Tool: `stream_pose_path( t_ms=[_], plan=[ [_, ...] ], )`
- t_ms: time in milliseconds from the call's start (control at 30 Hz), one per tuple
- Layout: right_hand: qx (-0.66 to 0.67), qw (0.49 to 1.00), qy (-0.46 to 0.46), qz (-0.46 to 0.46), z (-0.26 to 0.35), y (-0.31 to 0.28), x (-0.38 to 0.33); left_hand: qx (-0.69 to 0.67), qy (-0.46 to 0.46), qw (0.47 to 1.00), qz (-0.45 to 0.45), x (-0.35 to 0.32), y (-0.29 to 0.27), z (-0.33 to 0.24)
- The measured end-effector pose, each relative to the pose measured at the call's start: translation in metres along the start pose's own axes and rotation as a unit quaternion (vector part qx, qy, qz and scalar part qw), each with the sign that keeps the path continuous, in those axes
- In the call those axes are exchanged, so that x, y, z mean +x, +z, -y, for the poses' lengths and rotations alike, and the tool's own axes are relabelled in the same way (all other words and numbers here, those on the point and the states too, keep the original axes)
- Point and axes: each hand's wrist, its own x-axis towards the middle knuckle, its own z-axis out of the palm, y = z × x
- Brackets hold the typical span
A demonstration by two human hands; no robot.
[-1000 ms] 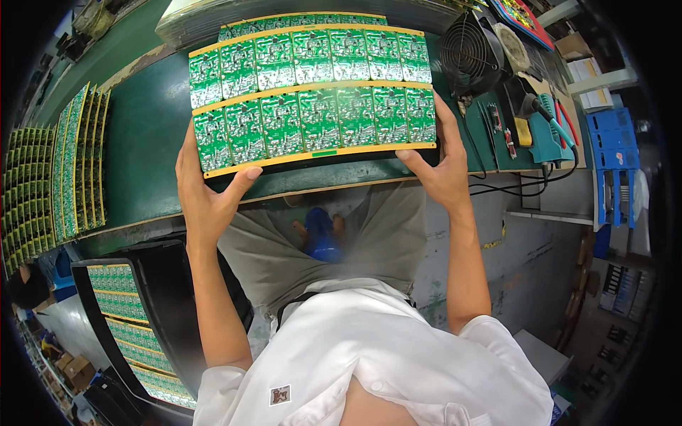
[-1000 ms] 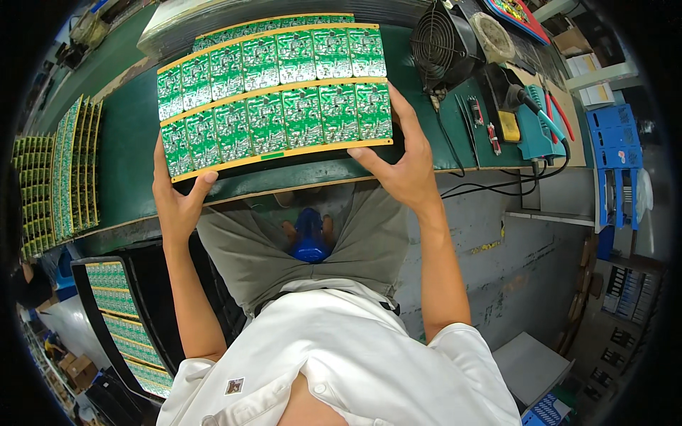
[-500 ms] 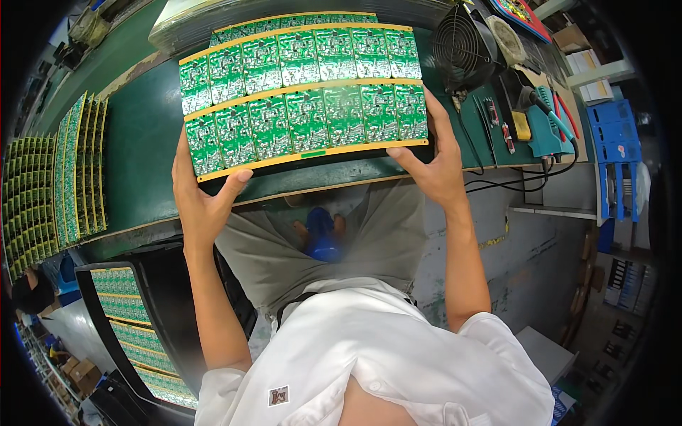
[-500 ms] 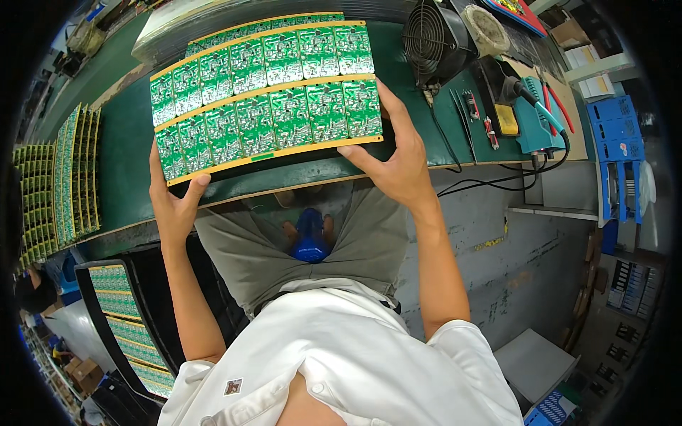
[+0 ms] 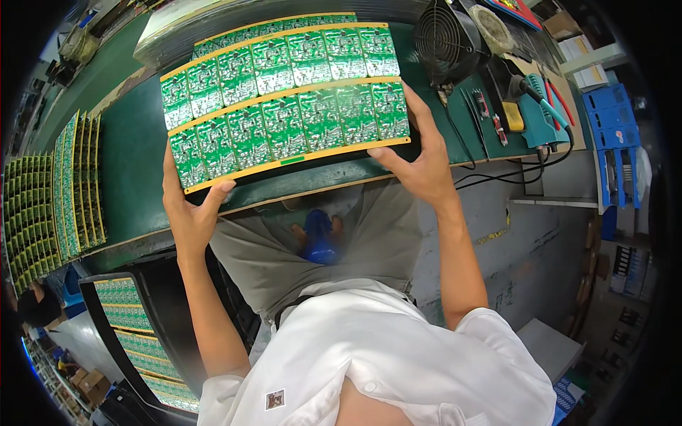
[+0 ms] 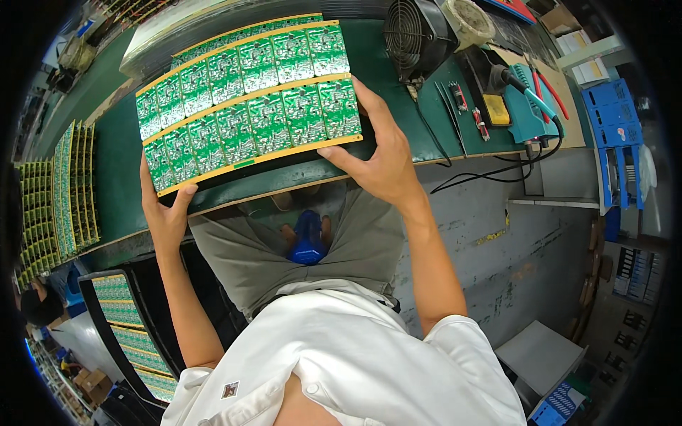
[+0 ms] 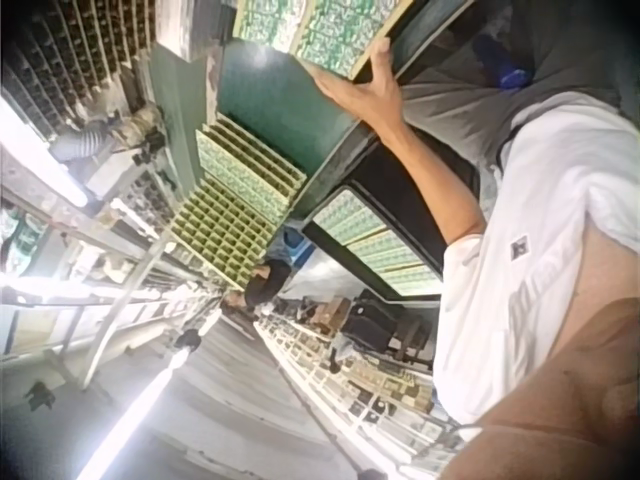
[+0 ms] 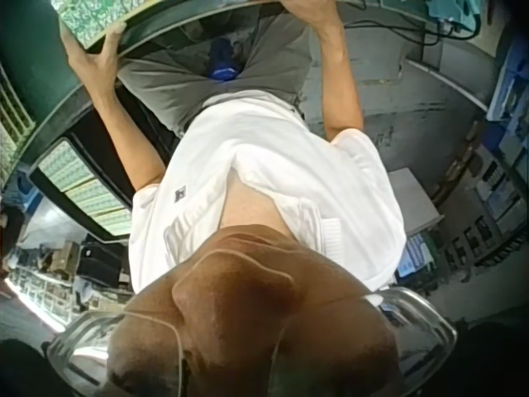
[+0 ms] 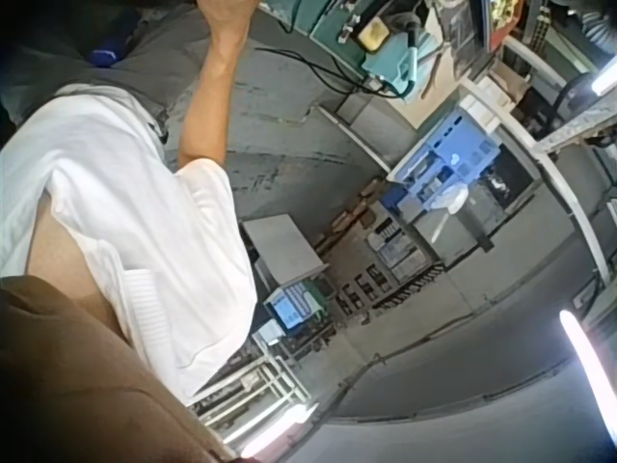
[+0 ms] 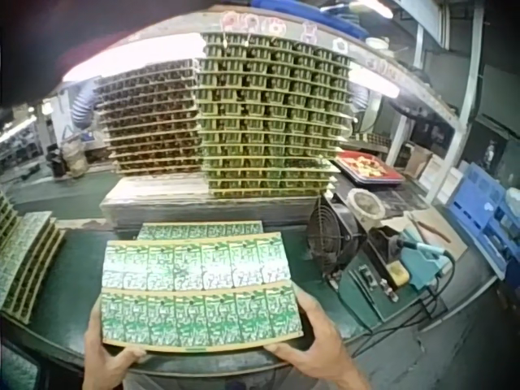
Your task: Inspecting, organizing, and soldering printed circuit boards at a workstation.
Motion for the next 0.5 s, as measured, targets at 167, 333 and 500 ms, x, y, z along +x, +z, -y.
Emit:
stream_pose_path(
  t_ms=[167, 333, 500],
  plan=[
    [-0.001, 1.000, -0.013, -0.005, 0.0002, -0.0004, 0.0005, 0.014, 0.003, 1.000, -0.002, 0.0003, 0.0009, -0.0024],
    [0.005, 1.000, -0.019, -0.007, 0.0001, -0.0009, 0.0016, 0.026, 0.001, 1.000, -0.004, 0.0003, 0.0018, -0.0034],
    [0.004, 1.000, -0.025, -0.017, 0.0020, -0.0012, 0.0013, 0.038, 0.010, 0.999, -0.010, 0.0002, 0.0015, -0.0025]
  ],
)
